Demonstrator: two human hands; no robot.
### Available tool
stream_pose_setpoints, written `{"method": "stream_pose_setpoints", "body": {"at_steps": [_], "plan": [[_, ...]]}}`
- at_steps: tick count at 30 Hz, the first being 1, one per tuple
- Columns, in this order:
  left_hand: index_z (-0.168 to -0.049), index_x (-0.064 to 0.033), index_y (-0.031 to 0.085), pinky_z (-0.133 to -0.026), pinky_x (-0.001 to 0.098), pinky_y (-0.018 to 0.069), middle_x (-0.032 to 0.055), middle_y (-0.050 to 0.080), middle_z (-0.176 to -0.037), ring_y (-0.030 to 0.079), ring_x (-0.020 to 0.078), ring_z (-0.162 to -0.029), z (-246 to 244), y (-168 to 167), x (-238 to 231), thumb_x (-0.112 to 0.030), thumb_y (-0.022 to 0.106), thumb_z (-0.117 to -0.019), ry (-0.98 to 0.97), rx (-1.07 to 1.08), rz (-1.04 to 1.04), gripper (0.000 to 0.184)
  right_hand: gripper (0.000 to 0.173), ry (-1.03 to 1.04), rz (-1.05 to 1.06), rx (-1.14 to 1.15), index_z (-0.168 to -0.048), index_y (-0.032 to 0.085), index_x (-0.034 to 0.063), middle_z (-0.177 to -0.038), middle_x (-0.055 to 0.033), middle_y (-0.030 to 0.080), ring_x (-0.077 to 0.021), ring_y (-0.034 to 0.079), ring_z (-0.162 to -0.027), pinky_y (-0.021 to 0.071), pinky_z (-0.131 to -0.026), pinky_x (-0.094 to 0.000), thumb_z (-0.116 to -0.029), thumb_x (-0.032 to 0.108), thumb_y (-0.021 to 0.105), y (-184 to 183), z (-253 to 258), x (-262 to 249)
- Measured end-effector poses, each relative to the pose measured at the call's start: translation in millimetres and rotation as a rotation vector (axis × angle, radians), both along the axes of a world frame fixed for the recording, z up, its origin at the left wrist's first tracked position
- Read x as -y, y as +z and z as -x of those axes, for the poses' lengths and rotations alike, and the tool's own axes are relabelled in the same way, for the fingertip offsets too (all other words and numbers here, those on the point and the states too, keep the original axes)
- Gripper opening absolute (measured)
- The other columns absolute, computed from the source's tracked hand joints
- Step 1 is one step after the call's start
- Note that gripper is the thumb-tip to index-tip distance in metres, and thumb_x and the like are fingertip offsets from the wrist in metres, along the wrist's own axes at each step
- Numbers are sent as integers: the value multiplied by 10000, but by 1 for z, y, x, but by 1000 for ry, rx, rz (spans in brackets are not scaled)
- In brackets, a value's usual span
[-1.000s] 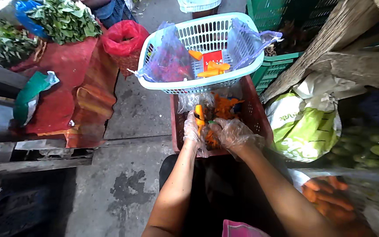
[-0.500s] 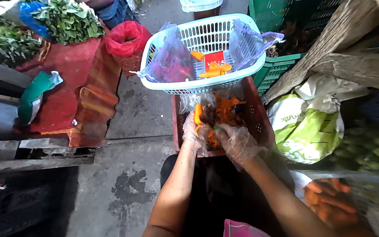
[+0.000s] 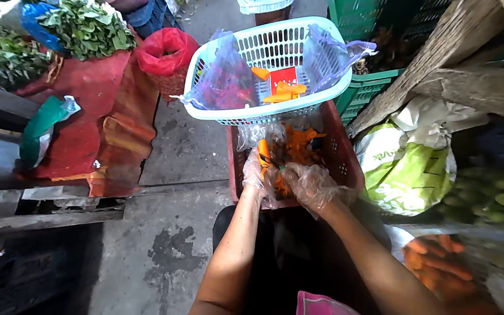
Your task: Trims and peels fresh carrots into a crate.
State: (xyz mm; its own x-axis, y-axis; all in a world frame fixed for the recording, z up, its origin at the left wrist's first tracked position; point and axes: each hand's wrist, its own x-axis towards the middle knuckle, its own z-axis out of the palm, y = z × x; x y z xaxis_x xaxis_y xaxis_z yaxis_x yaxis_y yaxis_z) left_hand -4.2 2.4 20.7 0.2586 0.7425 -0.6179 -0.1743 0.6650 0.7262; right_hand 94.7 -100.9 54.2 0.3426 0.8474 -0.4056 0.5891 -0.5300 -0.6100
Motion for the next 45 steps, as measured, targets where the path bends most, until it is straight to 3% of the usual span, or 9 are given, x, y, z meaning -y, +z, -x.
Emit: {"method": "stream_pose_setpoints", "body": {"at_steps": [7, 12, 16, 19, 24, 30, 36, 40, 45], "plan": [[-1034, -144, 578, -593, 290, 496, 23, 579, -819, 572, 125, -685, 0, 1, 2, -423, 353, -1100, 0, -30, 4, 365, 465, 74, 68, 37, -1352, 662, 129, -1164, -190, 718, -375, 668, -1146, 495, -990, -593, -1088, 456, 465, 8, -1, 0], [-1109, -122, 601, -630, 319, 523, 49, 605, -861, 595, 149, -722, 2, -7, 3, -435, 386, -1092, -72, -31, 31, 380, 471, -64, 87, 79, -1336, 656, 167, -1173, -196, 713, -398, 678, -1115, 516, -934, -636, -1084, 501, 440, -16, -15, -23], [-1077, -102, 599, -611, 311, 532, 53, 611, -833, 607, 150, -701, -1, 2, 3, -408, 393, -1094, -99, -5, 39, 370, 413, -42, 65, 68, -1427, 591, 65, -1397, -231, 608, -417, 558, -1327, 419, -1112, -600, -1131, 257, 375, -36, -43, -32], [-1071, -138, 607, -611, 279, 535, 15, 630, -822, 618, 112, -695, 3, 1, 3, -421, 325, -1105, -99, 80, -2, 400, 459, -217, -102, -114, -1334, 637, 2, -1308, -259, 650, -410, 607, -1254, 427, -1085, -599, -1129, 334, 396, -25, -36, -17], [-1090, -159, 605, -632, 303, 542, 16, 629, -841, 620, 122, -724, 4, -1, 1, -498, 378, -1076, -38, 111, 23, 408, 397, -156, -212, -56, -1263, 692, 89, -1039, -188, 732, -360, 710, -988, 542, -896, -603, -1086, 388, 500, -15, -6, 11], [-1033, -171, 580, -566, 262, 510, -5, 586, -784, 583, 94, -646, 2, -2, 1, -451, 387, -1086, 41, 59, 54, 344, 487, 1, 80, 82, -1375, 650, 116, -1199, -202, 715, -388, 658, -1178, 491, -993, -589, -1081, 464, 477, 14, 19, 10], [-1000, -143, 573, -500, 275, 460, 11, 530, -713, 512, 113, -559, 1, -9, 3, -461, 376, -1090, -39, -26, 14, 385, 454, -74, 123, 73, -1374, 627, 143, -1199, -217, 701, -416, 664, -1151, 507, -972, -631, -1096, 449, 439, -12, -2, -12], [-959, -153, 575, -489, 258, 444, -7, 518, -684, 491, 100, -536, 1, -13, -1, -444, 356, -1092, -59, -18, 2, 388, 441, -146, 3, -46, -1314, 665, 135, -1174, -193, 713, -380, 675, -1127, 503, -976, -624, -1093, 453, 455, -13, -14, -6], [-1148, -142, 603, -673, 345, 497, 38, 582, -899, 562, 149, -768, 3, -6, 2, -472, 351, -1098, -78, -200, -62, 418, 453, 26, 16, -11, -1330, 673, 101, -1147, -202, 722, -375, 677, -1130, 498, -992, -594, -1088, 432, 481, 0, 3, 7]]}}
